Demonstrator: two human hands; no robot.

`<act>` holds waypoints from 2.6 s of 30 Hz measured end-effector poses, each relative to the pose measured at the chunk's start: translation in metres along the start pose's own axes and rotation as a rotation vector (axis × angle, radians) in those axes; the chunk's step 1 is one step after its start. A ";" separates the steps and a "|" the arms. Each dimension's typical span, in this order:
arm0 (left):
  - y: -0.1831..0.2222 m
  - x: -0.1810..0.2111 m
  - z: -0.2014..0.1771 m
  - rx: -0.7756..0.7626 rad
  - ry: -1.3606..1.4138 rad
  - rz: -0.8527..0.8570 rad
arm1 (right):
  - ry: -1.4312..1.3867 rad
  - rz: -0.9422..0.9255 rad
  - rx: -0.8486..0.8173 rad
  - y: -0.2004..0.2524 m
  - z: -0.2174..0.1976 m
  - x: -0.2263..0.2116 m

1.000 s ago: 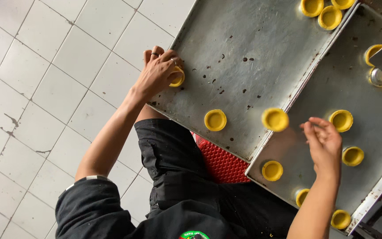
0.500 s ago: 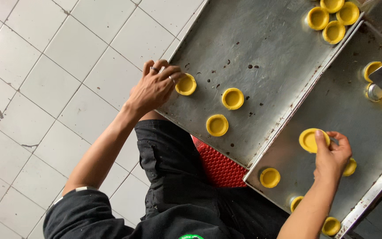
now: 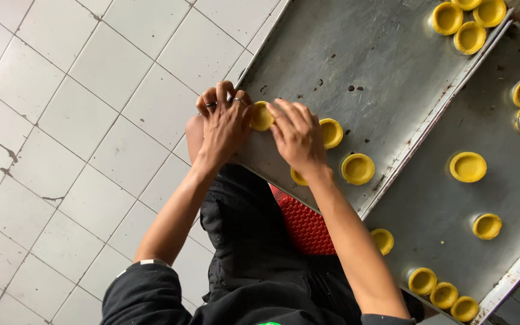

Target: The person organizes yellow tart shells on metal trays by hand, moving them from a collection area beneath a machine and arranging them into rows on baking trays.

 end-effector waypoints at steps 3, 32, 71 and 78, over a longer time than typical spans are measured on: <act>-0.001 0.000 -0.001 0.007 -0.018 0.002 | 0.203 -0.081 -0.132 -0.006 0.008 -0.015; 0.035 0.073 -0.013 -0.319 0.110 0.429 | 0.543 0.812 0.300 0.212 -0.213 0.216; -0.022 0.102 0.052 -0.265 0.058 0.640 | -0.318 1.023 0.635 0.225 -0.196 0.243; 0.039 0.154 0.028 -0.388 0.291 0.752 | -0.332 0.876 0.247 0.142 -0.198 0.140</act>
Point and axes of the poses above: each hand's wrist, its own y-axis away from the middle knuckle, its own z-axis out of the palm, x = y × z, the point moved 1 cm from there along -y, towards the middle knuckle, and after that the axes turned 3 degrees about -z, right-handed, at the moved point
